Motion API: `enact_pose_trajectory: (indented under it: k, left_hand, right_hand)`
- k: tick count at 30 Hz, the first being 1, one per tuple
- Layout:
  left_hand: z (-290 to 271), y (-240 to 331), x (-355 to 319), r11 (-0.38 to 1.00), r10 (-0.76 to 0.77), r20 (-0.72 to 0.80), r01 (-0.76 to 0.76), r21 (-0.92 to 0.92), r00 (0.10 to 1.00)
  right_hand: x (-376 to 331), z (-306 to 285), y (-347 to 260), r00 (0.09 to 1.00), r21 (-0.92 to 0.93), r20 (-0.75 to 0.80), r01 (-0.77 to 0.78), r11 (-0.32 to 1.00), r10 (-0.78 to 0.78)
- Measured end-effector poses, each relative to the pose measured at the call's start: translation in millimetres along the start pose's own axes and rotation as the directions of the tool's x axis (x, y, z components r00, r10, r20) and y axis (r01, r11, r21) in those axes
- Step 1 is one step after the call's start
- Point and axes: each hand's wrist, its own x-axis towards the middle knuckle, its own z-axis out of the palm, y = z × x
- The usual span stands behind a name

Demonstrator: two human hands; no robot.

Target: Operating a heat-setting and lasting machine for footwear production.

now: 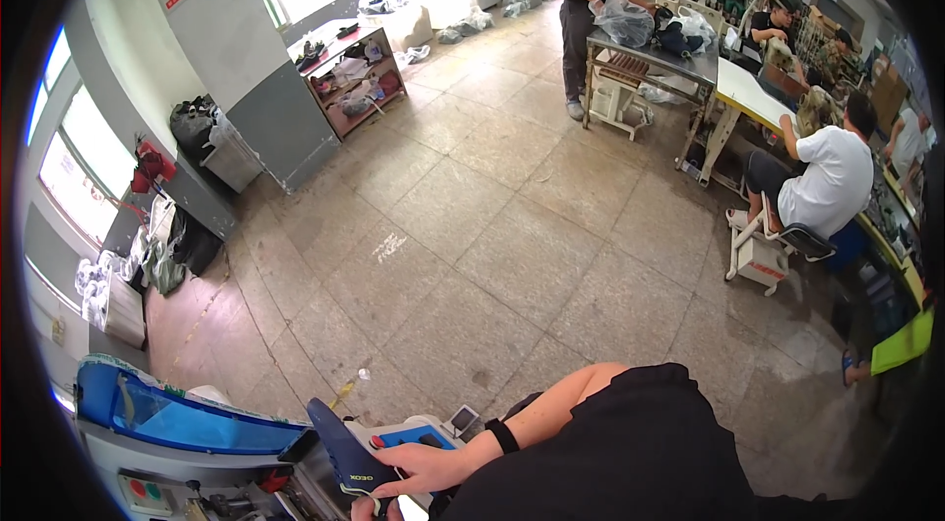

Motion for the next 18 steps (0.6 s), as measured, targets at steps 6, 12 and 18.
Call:
enact_pose_trajectory:
  k: [6, 12, 18]
  left_hand:
    - [0.0, 0.1, -1.3, 1.000, -0.008, 0.001, 0.008, -0.009, 1.000]
    - [0.6, 0.5, -3.1, 0.999, 0.016, 0.011, -0.016, 0.027, 1.000]
    - [0.8, 7.0, -5.8, 0.998, 0.022, 0.008, -0.023, 0.052, 1.000]
  right_hand:
    - [-1.7, 2.1, 3.1, 0.999, -0.025, -0.036, 0.039, 0.999, -0.040]
    - [-3.3, -2.3, -5.2, 1.000, 0.054, 0.017, 0.002, 0.999, -0.003]
    - [-5.2, 1.1, -1.1, 0.999, 0.016, 0.010, -0.032, 0.999, 0.032]
